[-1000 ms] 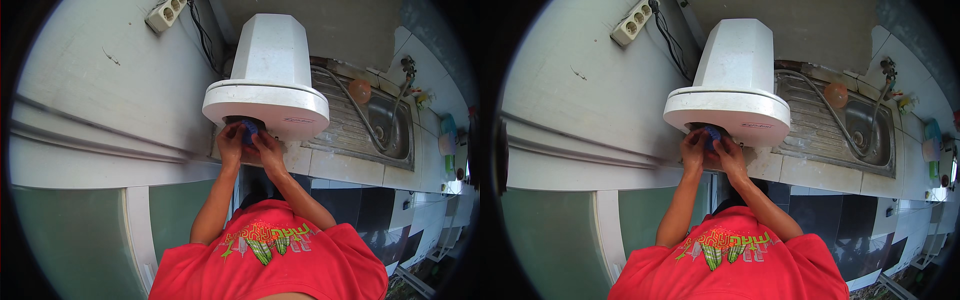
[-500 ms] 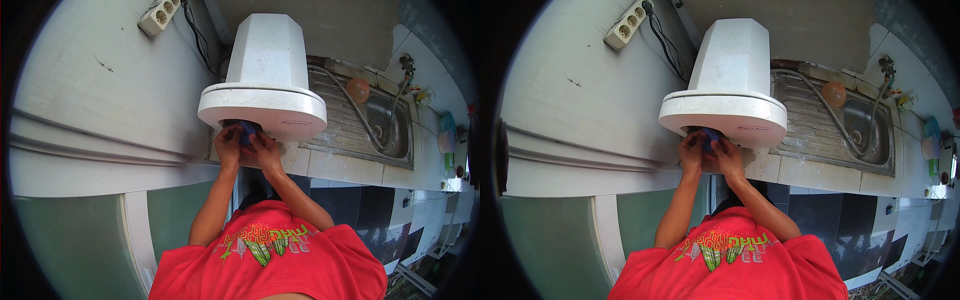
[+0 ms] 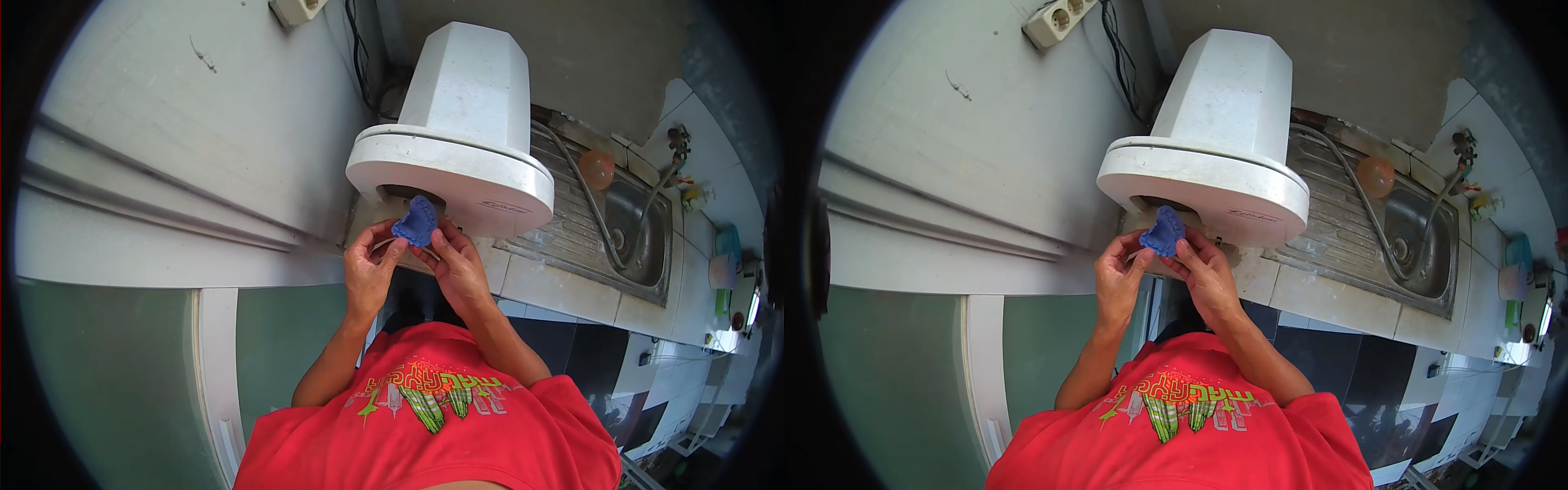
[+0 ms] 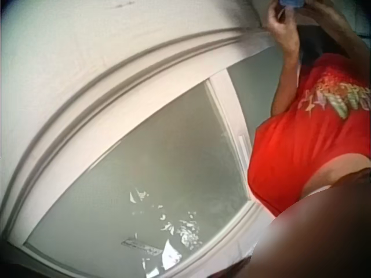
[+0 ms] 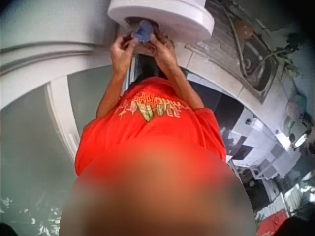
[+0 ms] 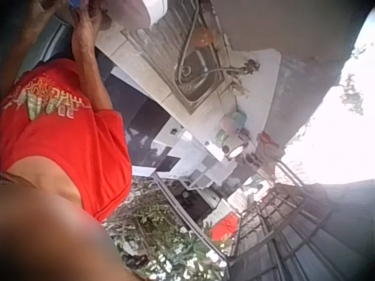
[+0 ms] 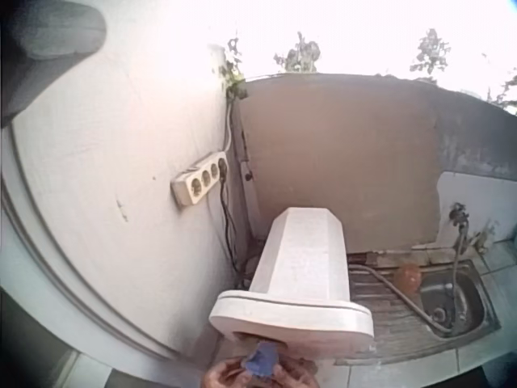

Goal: Cleaning a blue dental model in a small ultrasonic cleaner and then thoroughly washing hands and arms at a sink.

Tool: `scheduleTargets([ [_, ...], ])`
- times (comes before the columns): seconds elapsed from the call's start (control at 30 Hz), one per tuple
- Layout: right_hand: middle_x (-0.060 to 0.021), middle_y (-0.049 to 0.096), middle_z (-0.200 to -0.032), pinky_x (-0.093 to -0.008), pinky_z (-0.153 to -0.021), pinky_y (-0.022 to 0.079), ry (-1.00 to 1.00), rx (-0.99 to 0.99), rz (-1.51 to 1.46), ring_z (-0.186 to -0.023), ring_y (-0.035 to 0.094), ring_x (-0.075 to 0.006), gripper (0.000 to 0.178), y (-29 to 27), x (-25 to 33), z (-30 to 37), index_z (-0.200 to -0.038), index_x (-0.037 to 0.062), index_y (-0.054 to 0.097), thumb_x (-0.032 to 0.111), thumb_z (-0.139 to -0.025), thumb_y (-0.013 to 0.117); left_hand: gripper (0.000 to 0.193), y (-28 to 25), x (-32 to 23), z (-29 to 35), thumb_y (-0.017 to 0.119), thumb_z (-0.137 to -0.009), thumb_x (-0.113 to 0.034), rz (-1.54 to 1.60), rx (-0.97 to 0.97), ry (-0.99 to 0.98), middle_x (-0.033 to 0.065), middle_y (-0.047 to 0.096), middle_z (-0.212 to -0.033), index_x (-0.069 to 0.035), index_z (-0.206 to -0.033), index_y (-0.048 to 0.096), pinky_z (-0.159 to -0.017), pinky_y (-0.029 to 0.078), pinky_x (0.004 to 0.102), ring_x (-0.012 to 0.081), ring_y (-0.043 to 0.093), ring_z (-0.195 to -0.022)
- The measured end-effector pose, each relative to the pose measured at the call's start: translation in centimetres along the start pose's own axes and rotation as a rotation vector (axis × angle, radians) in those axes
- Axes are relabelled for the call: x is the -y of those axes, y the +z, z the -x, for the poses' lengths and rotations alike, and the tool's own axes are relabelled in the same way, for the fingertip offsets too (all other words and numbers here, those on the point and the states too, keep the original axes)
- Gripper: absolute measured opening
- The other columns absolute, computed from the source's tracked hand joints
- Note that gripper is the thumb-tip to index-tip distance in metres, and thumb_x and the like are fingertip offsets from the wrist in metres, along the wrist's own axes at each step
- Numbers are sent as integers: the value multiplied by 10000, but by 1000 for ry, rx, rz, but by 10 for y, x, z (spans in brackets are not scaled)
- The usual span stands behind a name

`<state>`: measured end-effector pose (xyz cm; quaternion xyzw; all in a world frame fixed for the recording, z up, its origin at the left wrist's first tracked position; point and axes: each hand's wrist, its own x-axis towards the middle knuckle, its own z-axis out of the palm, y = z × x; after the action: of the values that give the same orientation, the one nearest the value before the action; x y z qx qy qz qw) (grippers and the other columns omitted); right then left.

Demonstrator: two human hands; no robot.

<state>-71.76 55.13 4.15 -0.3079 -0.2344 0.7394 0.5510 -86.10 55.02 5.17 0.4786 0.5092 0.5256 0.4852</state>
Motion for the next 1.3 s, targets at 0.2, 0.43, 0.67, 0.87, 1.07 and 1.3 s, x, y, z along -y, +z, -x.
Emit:
scheduleTargets([
  [0.2, -118, 500, -1223, -324, -919, 477, -22, 43, 181, -1078, 538, -173, 528, 14, 15, 10, -1330, 3, 366, 142, -882, 610, 310, -4, -17, 3, 640, -862, -102, 239, -19, -9, 89, 631, -1019, 46, -1126, 572, -842, 462, 241, 116, 590, -914],
  [0.43, -136, 507, -1210, -295, -841, 517, -76, 96, 270, -1022, 578, -196, 620, 33, 26, 19, -1362, -1, 302, 113, -854, 637, 290, -14, -35, 8, 600, -890, -110, 422, 62, -49, 81, 628, -1028, 37, -1139, 579, -860, 488, 270, 122, 588, -943],
  [0.67, -160, 566, -1102, -288, -799, 533, -14, 64, 229, -880, 636, -203, 652, 32, 21, 16, -1299, -48, 338, 241, -827, 684, 277, -16, -40, 8, 585, -899, -111, 454, 58, -28, 87, 620, -1041, 37, -1133, 579, -872, 502, 298, 142, 597, -940],
  [0.87, -137, 603, -1010, -282, -780, 535, 33, 75, 210, -838, 645, -184, 711, 31, 16, 13, -1256, -47, 369, 405, -801, 675, 306, -21, -38, 9, 602, -888, -108, 480, 78, -23, 99, 611, -1047, 48, -1144, 540, -850, 512, 297, 136, 602, -928],
  [1.07, -138, 622, -977, -284, -780, 533, 49, 90, 155, -807, 650, -174, 679, 30, 14, 10, -1227, -46, 378, 416, -815, 656, 402, -23, -38, 10, 660, -849, -117, 442, 113, -10, 92, 586, -1096, 37, -1188, 507, -858, 492, 275, 124, 585, -950],
  [1.3, -99, 614, -937, -269, -727, 526, -2, 76, 253, -756, 627, -152, 623, 31, 15, 12, -1223, -46, 424, 427, -857, 599, 427, -23, -41, 11, 674, -843, -148, 428, 114, 12, 64, 559, -1078, -4, -1212, 513, -821, 482, 247, 100, 558, -915],
])
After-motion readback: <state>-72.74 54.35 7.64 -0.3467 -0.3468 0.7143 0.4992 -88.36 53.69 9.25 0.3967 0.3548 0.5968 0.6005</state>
